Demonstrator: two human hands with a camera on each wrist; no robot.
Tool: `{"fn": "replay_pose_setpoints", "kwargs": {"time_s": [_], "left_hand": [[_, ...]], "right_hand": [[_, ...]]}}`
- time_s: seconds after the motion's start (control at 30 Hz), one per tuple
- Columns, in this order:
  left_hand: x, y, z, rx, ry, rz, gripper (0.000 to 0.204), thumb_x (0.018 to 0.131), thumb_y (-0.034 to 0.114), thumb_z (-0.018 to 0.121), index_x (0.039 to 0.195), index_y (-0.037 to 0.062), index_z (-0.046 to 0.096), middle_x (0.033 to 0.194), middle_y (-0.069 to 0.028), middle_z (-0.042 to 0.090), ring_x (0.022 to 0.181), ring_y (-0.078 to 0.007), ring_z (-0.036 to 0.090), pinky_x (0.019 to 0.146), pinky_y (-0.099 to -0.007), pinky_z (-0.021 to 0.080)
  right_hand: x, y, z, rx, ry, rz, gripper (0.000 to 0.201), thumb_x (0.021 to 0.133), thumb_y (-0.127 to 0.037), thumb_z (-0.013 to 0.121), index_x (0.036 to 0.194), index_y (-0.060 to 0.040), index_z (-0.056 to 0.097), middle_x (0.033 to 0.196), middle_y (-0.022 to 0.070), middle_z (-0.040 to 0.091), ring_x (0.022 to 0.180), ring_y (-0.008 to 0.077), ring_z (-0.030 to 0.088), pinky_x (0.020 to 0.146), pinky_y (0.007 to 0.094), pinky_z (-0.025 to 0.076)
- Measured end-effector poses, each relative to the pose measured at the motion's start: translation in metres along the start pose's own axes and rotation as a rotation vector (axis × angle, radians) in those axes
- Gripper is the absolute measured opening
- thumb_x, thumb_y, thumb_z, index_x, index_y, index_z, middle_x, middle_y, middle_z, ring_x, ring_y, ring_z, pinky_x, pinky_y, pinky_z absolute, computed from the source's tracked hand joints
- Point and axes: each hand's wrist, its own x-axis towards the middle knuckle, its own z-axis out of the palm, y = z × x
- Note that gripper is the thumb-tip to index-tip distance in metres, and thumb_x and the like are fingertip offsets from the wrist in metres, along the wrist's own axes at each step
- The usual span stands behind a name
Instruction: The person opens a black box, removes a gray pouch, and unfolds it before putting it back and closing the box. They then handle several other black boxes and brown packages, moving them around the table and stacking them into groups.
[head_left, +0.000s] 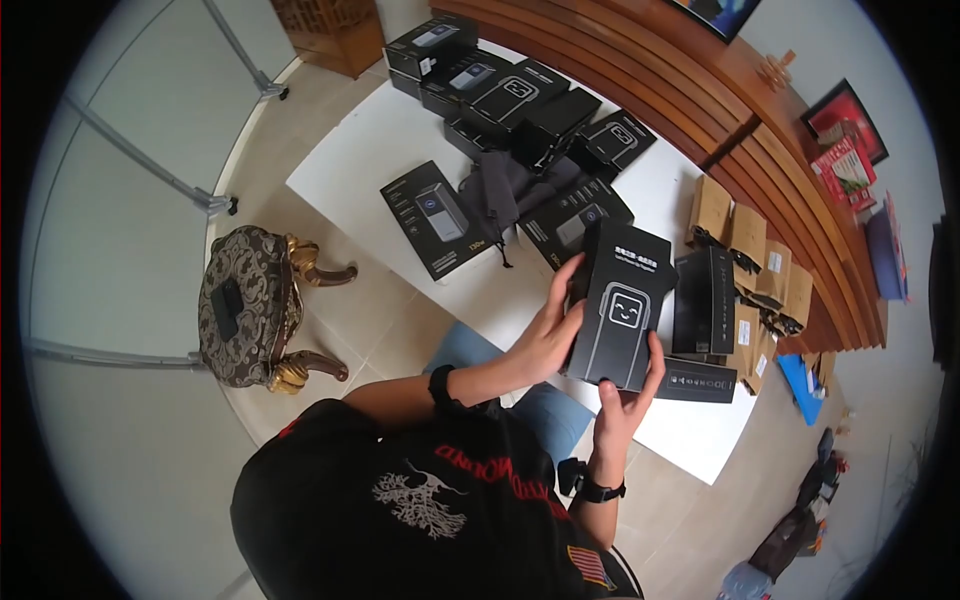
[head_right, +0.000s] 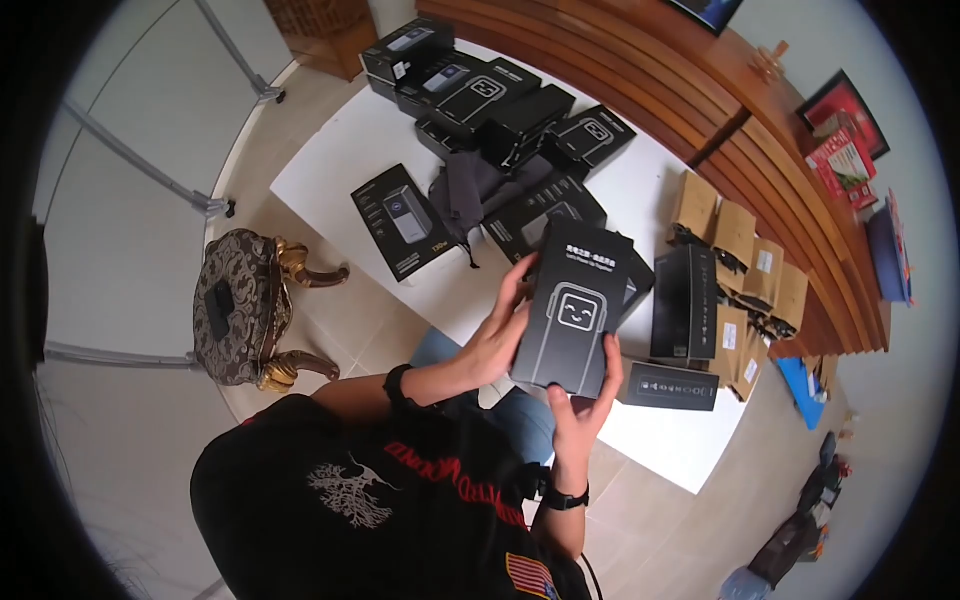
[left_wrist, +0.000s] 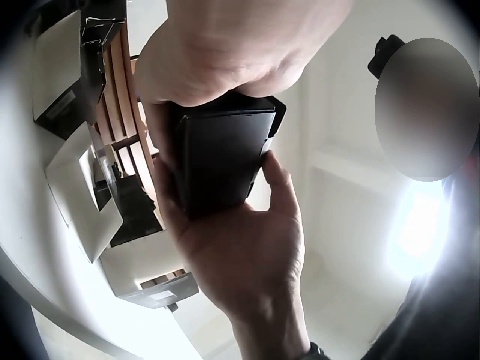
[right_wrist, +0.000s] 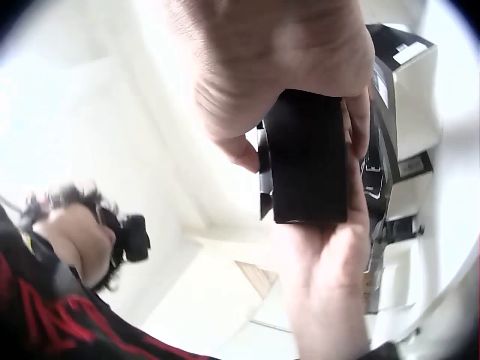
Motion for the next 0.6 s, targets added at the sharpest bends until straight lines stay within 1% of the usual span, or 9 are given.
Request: {"fn": "replay_pose_setpoints", "kwargs": {"time_s": [0.07,0.17,0.3,0.4,0.47,0.5,0.53,0.57,0.6], "left_hand": [[-0.004,0.005,0.003,0.053,0.020,0.043,0.056,0.102,0.008,0.036,0.151,0.0040,0.010,0.151,-0.0221,0.023,0.139,-0.0293,0.030,0.114,-0.0394,0.023],[-0.008,0.005,0.009,-0.057,0.029,0.126,0.059,0.102,0.008,0.038,0.152,0.0037,0.008,0.152,-0.0217,0.023,0.141,-0.0288,0.025,0.115,-0.0381,0.022],[-0.008,0.007,0.005,0.036,-0.027,0.149,0.060,0.102,0.009,0.039,0.153,0.0034,0.009,0.153,-0.0216,0.023,0.142,-0.0293,0.024,0.114,-0.0393,0.024],[-0.007,0.019,-0.004,0.100,-0.154,0.061,0.064,0.100,0.012,0.045,0.153,0.0063,0.011,0.151,-0.0207,0.028,0.135,-0.0294,0.038,0.108,-0.0401,0.035],[-0.008,0.025,-0.017,0.153,-0.085,0.120,0.068,0.096,0.012,0.053,0.153,0.0074,0.016,0.148,-0.0174,0.033,0.130,-0.0269,0.043,0.105,-0.0408,0.038],[-0.004,0.019,-0.032,0.252,-0.020,0.215,0.069,0.092,0.015,0.059,0.150,0.0043,0.022,0.148,-0.0146,0.035,0.135,-0.0270,0.039,0.105,-0.0429,0.038],[-0.004,0.027,-0.048,0.422,0.103,0.297,0.074,0.085,0.012,0.068,0.147,0.0034,0.029,0.148,-0.0134,0.036,0.134,-0.0267,0.040,0.106,-0.0417,0.038],[0.000,0.031,-0.071,0.753,0.278,0.490,0.078,0.079,0.009,0.073,0.145,0.0034,0.032,0.147,-0.0140,0.037,0.134,-0.0270,0.040,0.107,-0.0408,0.037],[0.003,0.041,-0.092,0.877,0.429,0.498,0.078,0.076,0.007,0.075,0.143,0.0040,0.035,0.145,-0.0162,0.037,0.132,-0.0284,0.040,0.107,-0.0394,0.036]], "right_hand": [[0.002,-0.012,0.010,0.060,-0.007,-0.007,0.087,0.079,-0.026,0.075,0.150,-0.0061,0.028,0.144,0.0109,0.040,0.131,0.0257,0.042,0.110,0.0373,0.032],[0.005,-0.024,0.013,0.643,0.066,0.265,0.079,0.082,-0.021,0.070,0.148,-0.0067,0.029,0.142,0.0102,0.044,0.129,0.0251,0.045,0.107,0.0390,0.037],[-0.002,-0.008,-0.003,0.422,0.079,0.256,0.074,0.085,-0.023,0.069,0.147,-0.0066,0.031,0.135,0.0109,0.049,0.124,0.0241,0.049,0.105,0.0398,0.039],[-0.006,-0.007,-0.006,0.391,0.116,0.163,0.075,0.084,-0.025,0.069,0.146,-0.0060,0.032,0.134,0.0110,0.050,0.124,0.0238,0.050,0.105,0.0398,0.040],[-0.008,-0.010,-0.012,0.408,0.136,0.145,0.075,0.084,-0.027,0.069,0.146,-0.0061,0.033,0.134,0.0114,0.050,0.123,0.0244,0.050,0.104,0.0400,0.040],[-0.009,-0.012,-0.016,0.428,0.159,0.124,0.075,0.084,-0.028,0.069,0.146,-0.0062,0.033,0.135,0.0118,0.050,0.123,0.0249,0.051,0.104,0.0402,0.041],[-0.011,-0.009,-0.025,0.426,0.158,0.127,0.075,0.084,-0.028,0.069,0.146,-0.0062,0.033,0.135,0.0118,0.050,0.123,0.0249,0.051,0.104,0.0402,0.041],[-0.014,-0.004,-0.036,0.457,0.171,0.131,0.075,0.083,-0.029,0.069,0.145,-0.0065,0.034,0.135,0.0126,0.050,0.123,0.0259,0.051,0.104,0.0405,0.042],[-0.017,-0.002,-0.046,0.488,0.184,0.134,0.074,0.083,-0.031,0.069,0.145,-0.0067,0.035,0.135,0.0134,0.051,0.123,0.0268,0.052,0.103,0.0409,0.043]]}}
